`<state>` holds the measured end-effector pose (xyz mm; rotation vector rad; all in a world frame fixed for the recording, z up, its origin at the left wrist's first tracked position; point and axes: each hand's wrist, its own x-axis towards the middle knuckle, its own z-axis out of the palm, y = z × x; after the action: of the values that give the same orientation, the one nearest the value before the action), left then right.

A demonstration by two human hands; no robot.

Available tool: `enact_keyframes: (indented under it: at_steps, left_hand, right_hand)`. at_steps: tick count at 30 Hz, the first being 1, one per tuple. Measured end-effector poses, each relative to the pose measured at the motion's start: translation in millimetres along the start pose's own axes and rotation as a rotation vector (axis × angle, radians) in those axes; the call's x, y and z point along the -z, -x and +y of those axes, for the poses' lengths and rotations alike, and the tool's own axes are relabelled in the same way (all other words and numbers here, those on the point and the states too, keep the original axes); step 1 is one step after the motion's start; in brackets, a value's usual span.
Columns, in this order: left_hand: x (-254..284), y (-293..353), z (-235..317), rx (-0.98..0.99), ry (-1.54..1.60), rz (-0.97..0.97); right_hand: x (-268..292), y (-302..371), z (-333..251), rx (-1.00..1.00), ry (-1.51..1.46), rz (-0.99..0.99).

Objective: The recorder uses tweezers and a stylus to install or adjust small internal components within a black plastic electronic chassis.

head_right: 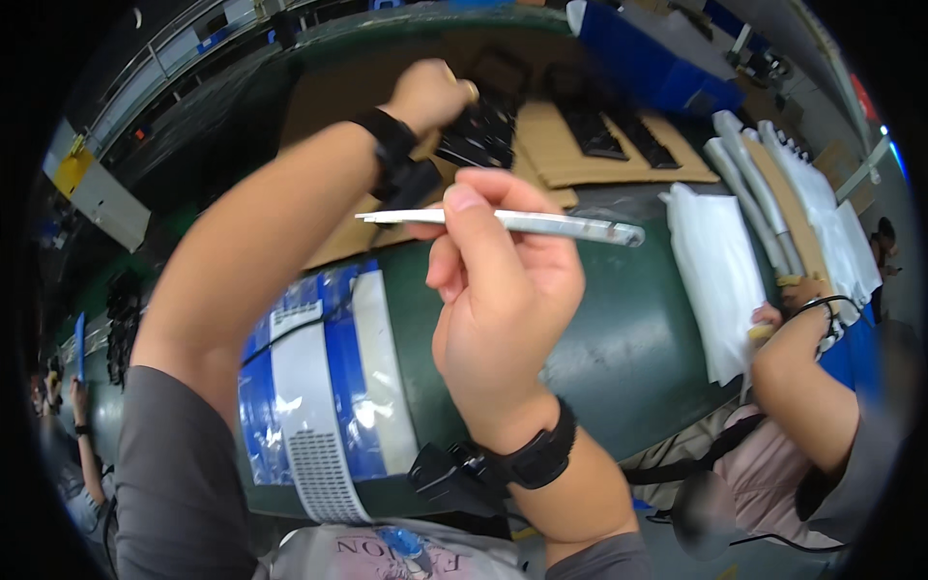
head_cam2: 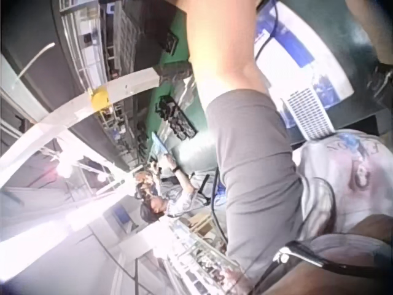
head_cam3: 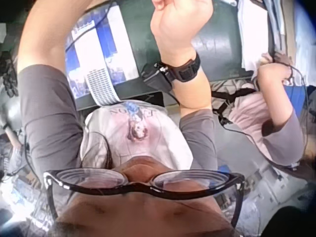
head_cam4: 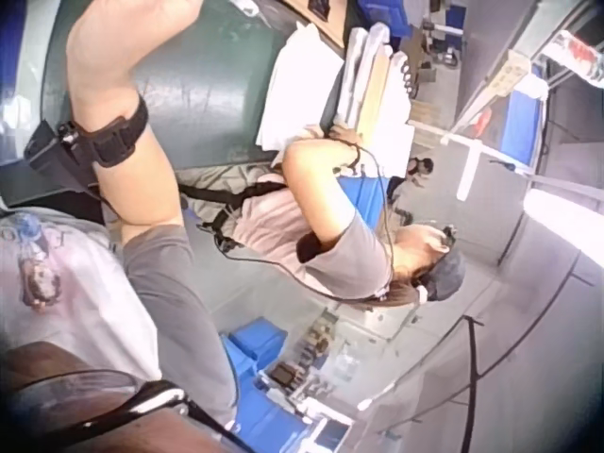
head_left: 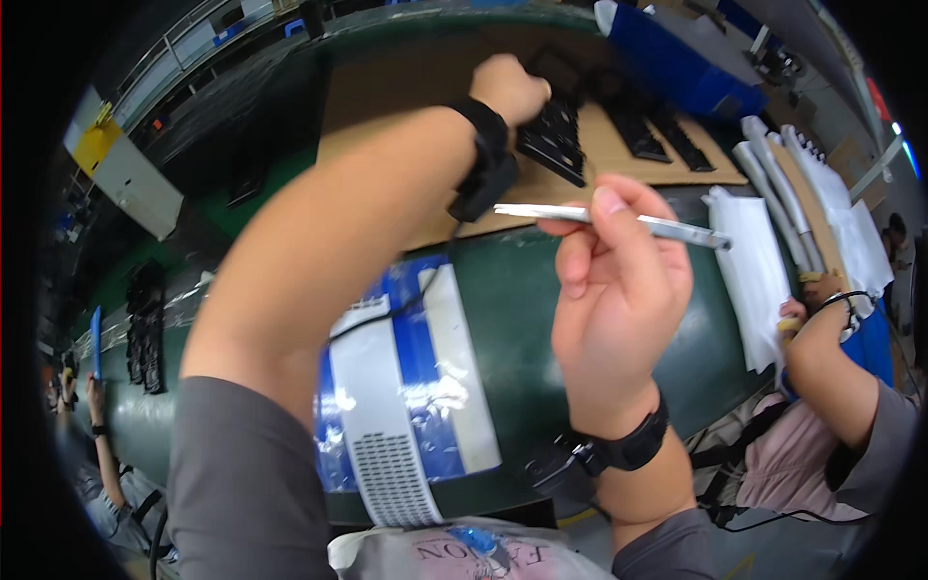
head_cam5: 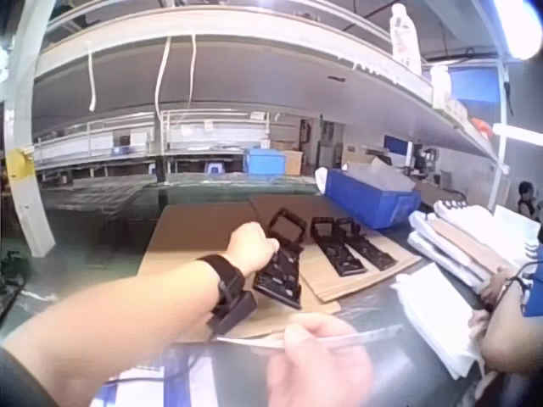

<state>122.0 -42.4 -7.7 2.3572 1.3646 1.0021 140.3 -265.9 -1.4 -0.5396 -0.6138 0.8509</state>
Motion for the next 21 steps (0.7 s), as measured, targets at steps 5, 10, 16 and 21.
enact_keyframes:
  at_steps: [5, 10, 16, 21]
  left_hand:
    - [110.9, 81.9, -18.0, 0.070, 0.585, 0.049]
    - [175.0, 184.0, -35.5, 0.371, 1.032, 0.124]
    - [209.2, 254.4, -41.4, 0.615, 1.191, 0.130]
    - [205.8, 263.7, -56.8, 0.606, 1.338, 0.200]
  right_hand:
    - [-8.0, 29.2, 13.5, -0.176, 0.023, -0.060]
    - [-0.3, 59.7, 54.1, -0.419, 0.248, -0.231]
    - [-14.0, 31.2, 88.4, -0.504, 0.404, -0.204]
    - [-27.5, 32.7, 104.9, -0.511, 0.416, -0.244]
